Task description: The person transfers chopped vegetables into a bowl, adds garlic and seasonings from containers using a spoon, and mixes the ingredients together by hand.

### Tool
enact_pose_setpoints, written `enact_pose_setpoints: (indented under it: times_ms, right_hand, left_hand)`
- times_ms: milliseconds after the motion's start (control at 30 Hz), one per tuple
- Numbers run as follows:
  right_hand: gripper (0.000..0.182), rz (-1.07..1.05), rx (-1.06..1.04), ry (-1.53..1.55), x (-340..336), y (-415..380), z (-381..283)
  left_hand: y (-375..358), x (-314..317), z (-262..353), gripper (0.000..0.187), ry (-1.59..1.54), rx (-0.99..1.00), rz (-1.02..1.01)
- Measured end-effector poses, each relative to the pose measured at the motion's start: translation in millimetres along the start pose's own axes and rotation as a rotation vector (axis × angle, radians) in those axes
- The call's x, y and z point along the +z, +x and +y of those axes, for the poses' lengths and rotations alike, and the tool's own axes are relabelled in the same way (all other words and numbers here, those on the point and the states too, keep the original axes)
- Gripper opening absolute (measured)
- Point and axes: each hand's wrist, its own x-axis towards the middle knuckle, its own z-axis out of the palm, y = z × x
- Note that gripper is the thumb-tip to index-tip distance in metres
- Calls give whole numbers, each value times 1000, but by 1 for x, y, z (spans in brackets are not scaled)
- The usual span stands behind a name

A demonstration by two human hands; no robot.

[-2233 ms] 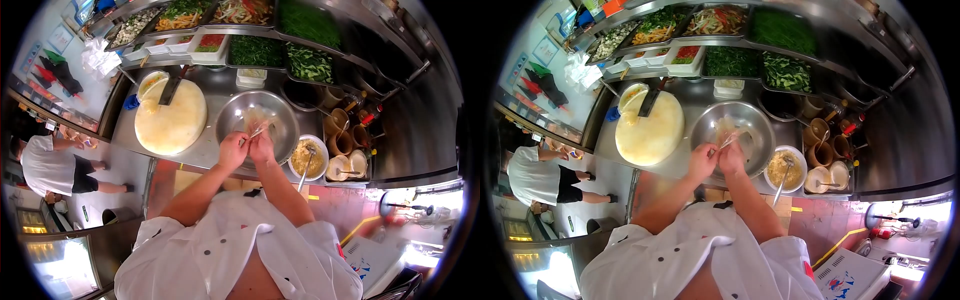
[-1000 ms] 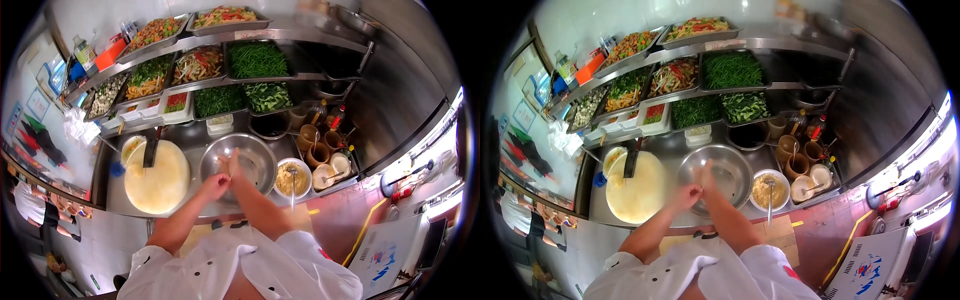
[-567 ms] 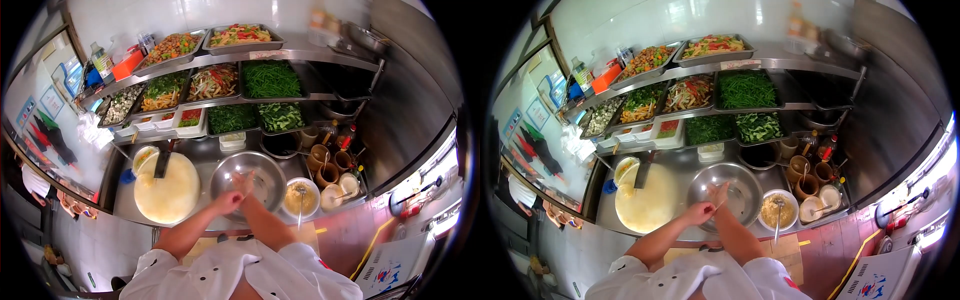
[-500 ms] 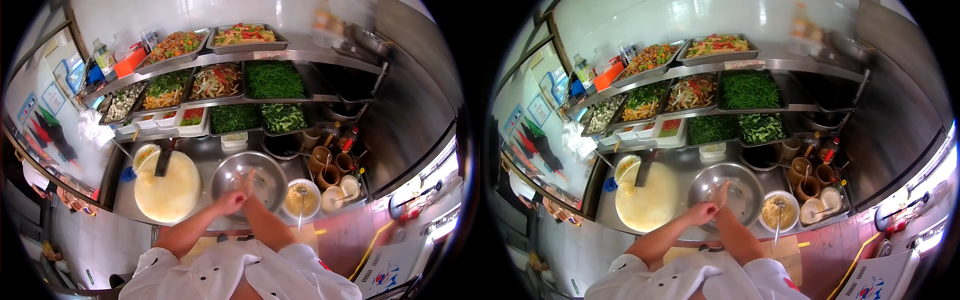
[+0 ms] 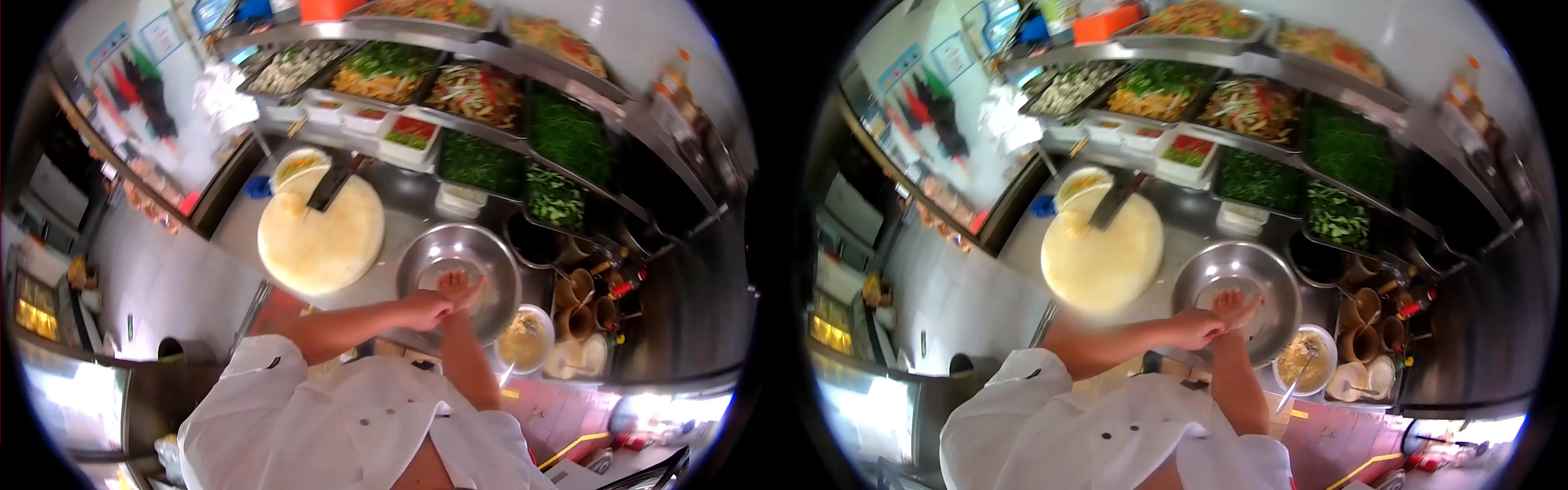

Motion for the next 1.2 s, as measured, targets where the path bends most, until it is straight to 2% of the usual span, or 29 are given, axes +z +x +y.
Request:
enact_pose_setpoints:
  times_ms: [67,133,167,233,267,300,333,367,400,433,467,500,533,600,667,767,867,900,1000,1100,1133,1200]
  right_hand:
    - [106,-265,52,-162,49,-62,-6]
    - [108,-133,114,-51,82,-88,-5]
    - [109,-65,139,5,91,-96,-3]
    - [101,-51,57,42,96,-99,-10]
    - [97,-50,13,63,96,-94,-16]
    - [90,-168,30,34,90,-90,-25]
    - [83,-284,47,5,80,-89,-37]
    - [76,-398,62,-23,73,-90,-40]
    - [69,-321,14,-38,79,-98,-34]
    - [63,-247,-36,-55,97,-116,-28]
    - [57,-171,-88,-70,108,-128,-23]
    - [50,-200,-95,-74,106,-134,-22]
    - [49,-202,-96,-97,102,-136,-21]
    - [46,-200,-99,-143,94,-143,-18]
    - [45,-166,-108,-170,96,-150,-5]
    - [44,-106,-105,-194,103,-155,6]
    - [42,-102,-111,-226,110,-164,11]
    - [41,-121,-113,-237,114,-164,13]
    - [41,-97,-126,-294,123,-170,19]
    - [36,-37,-94,-416,112,-160,24]
    - [33,-44,-213,-742,118,-160,35]
    - [27,-6,-268,-1074,141,-162,61]
  left_hand:
    - [-7,14,-13,9,-38,32,83]
    - [-19,32,-25,11,-99,77,235]
    - [-29,31,-33,13,-135,38,246]
    - [-56,19,-57,17,-203,-32,264]
    - [-68,24,-93,19,-181,-41,426]
    - [-86,27,-130,21,-158,-51,584]
    - [-109,-10,-145,23,-266,-351,444]
    - [-124,-41,-156,15,-342,-651,584]
    - [-144,-37,-231,19,-82,-642,730]
    - [-163,-63,-270,21,-105,-852,810]
    - [-183,-83,-315,26,47,-907,902]
    - [-197,-102,-366,29,184,-1040,905]
    - [-206,-137,-379,35,89,-1146,904]
    - [-223,-161,-470,44,210,-1238,776]
    - [-220,-191,-487,48,-140,-1355,839]
    - [-207,-201,-503,48,-164,-1384,981]
    - [-196,-217,-476,46,-298,-1318,923]
    - [-193,-217,-469,38,-325,-1238,1013]
    - [-189,-225,-421,24,-292,-904,1072]
    - [-183,-231,-338,13,-73,-549,1101]
    - [-179,-231,-313,12,-26,-508,1097]
    - [-169,-224,-266,10,64,-422,1087]
